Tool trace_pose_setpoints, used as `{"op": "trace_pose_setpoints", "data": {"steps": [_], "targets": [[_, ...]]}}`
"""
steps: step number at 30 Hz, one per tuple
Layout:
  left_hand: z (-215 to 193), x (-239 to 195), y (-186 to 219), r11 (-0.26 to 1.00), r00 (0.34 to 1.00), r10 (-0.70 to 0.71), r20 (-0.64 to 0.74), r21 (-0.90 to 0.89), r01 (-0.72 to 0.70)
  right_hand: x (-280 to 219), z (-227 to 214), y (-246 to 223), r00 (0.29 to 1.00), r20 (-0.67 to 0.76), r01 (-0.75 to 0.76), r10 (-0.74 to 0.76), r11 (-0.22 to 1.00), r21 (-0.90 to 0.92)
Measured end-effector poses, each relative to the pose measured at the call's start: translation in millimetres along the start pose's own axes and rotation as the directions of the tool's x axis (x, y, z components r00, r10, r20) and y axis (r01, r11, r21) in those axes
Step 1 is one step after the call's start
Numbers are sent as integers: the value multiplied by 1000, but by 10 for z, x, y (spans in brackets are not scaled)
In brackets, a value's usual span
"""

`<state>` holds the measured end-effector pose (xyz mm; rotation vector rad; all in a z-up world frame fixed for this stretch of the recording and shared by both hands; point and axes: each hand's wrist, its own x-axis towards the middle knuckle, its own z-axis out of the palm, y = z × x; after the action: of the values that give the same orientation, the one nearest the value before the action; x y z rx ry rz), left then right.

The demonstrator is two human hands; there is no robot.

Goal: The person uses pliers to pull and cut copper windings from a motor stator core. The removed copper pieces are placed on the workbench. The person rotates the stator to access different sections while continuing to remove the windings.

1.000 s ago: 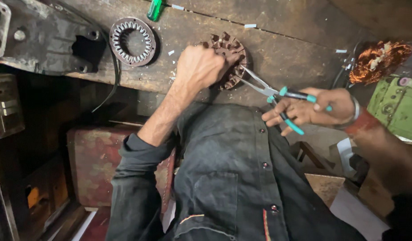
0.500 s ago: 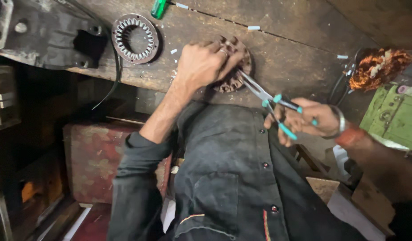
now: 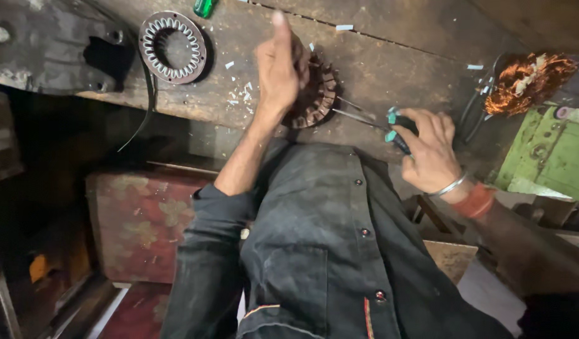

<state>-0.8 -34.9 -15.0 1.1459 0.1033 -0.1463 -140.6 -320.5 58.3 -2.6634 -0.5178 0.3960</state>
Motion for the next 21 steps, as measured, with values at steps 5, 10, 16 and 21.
{"op": "trace_pose_setpoints", "data": {"steps": [5, 10, 16, 21], "targets": [[-73, 67, -169, 987, 992, 24, -121, -154, -43, -16, 54, -182, 992, -123, -25, -1, 976, -214], [-87, 30, -143, 986, 988, -16, -156, -165, -10, -8, 30, -250, 990, -143, -37, 4, 973, -229], [-62, -8, -103, 985, 989, -30, -147, -170, 4, 30, -84, -243, 994, -104, -49, 33, 986, -157], [-23, 13, -96, 983, 984, -18, -180, -181, -15, 114, -209, -268, 996, -84, -11, -2, 988, -154]]}}
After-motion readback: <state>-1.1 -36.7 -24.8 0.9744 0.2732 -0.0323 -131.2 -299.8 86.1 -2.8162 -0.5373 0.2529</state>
